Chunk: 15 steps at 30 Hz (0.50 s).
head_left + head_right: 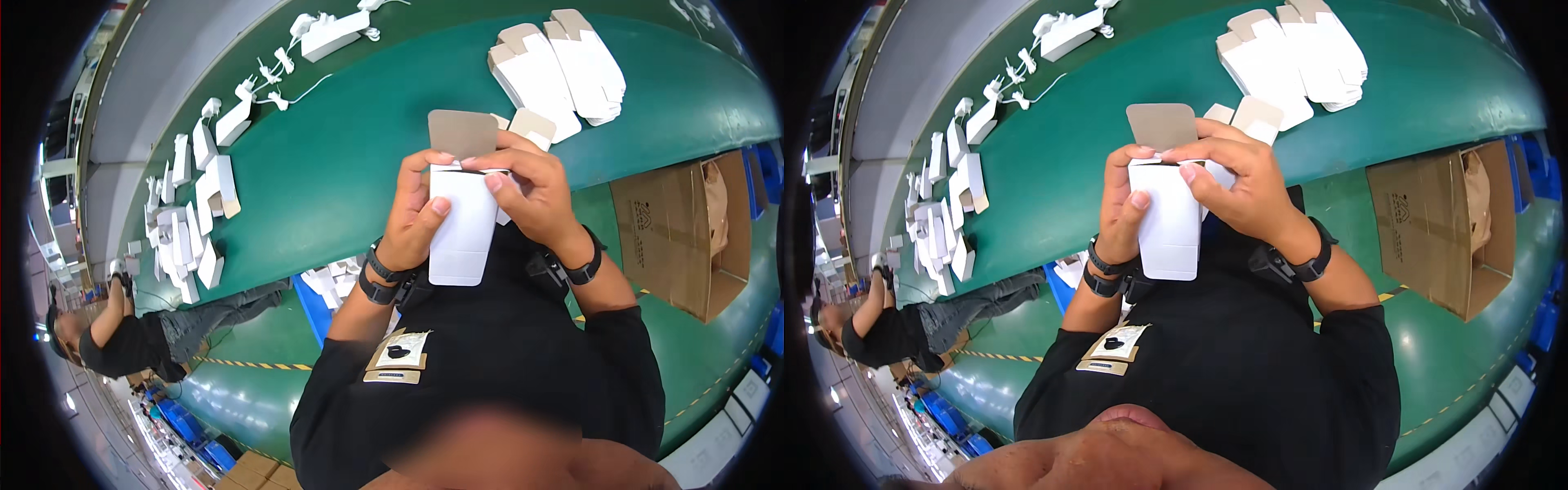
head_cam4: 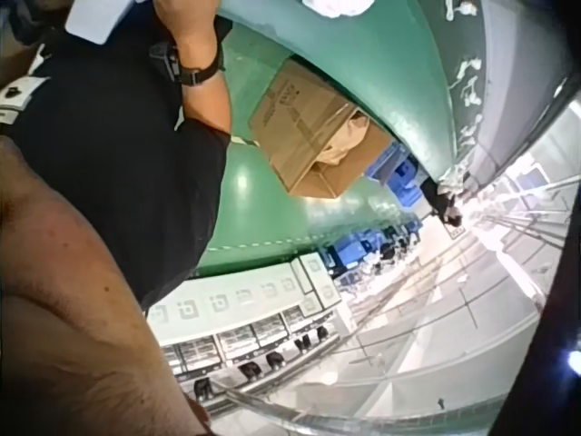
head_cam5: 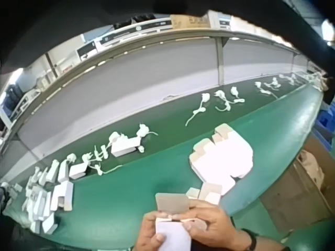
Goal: The person is folding cardboard sheets into packaging boxes at an assembly line.
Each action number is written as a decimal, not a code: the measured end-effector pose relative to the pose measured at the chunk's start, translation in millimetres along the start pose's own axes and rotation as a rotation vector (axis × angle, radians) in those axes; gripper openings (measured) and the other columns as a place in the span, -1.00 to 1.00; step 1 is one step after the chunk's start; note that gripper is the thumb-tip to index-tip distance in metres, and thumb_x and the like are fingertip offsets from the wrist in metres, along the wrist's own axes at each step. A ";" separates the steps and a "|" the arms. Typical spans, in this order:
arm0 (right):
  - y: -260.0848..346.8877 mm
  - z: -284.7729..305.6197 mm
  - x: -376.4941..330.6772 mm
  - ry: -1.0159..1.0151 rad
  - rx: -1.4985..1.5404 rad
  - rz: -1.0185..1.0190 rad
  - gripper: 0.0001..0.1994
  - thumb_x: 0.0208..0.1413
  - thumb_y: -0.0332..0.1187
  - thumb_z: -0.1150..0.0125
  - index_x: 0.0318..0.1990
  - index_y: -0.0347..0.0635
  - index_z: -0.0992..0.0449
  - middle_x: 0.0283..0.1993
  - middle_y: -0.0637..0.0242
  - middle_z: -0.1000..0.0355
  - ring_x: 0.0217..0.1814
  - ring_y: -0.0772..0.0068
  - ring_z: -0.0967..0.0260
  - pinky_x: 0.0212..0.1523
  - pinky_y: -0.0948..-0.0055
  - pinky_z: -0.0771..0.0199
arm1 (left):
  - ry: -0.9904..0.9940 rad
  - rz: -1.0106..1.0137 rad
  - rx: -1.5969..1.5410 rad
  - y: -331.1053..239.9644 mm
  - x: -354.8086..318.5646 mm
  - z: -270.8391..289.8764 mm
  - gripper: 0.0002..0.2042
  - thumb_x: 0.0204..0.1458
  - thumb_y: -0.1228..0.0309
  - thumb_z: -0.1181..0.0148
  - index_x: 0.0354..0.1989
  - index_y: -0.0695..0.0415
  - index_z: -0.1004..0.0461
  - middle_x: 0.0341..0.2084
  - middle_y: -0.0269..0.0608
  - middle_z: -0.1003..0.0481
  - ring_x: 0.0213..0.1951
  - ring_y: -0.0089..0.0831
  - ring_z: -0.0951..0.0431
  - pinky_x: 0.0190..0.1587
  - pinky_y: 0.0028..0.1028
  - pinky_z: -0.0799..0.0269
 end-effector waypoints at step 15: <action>2.7 6.3 -9.8 -0.181 0.343 0.011 -0.76 0.09 -0.44 -0.37 -0.10 -0.29 -0.56 0.10 0.06 -0.47 0.00 0.39 -0.48 0.03 0.42 -0.48 | -0.058 -0.048 -0.049 -10.6 -0.4 -3.5 -0.48 0.24 0.32 -0.09 0.24 0.01 0.09 0.03 0.17 -0.38 -0.02 -0.35 -0.47 -0.01 -0.39 -0.42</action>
Point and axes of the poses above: each hand's wrist, its own x-axis towards the middle knuckle, its own z-axis out of the back of the hand, y = z × x, the point moved 8 cm from there along x, towards the middle knuckle
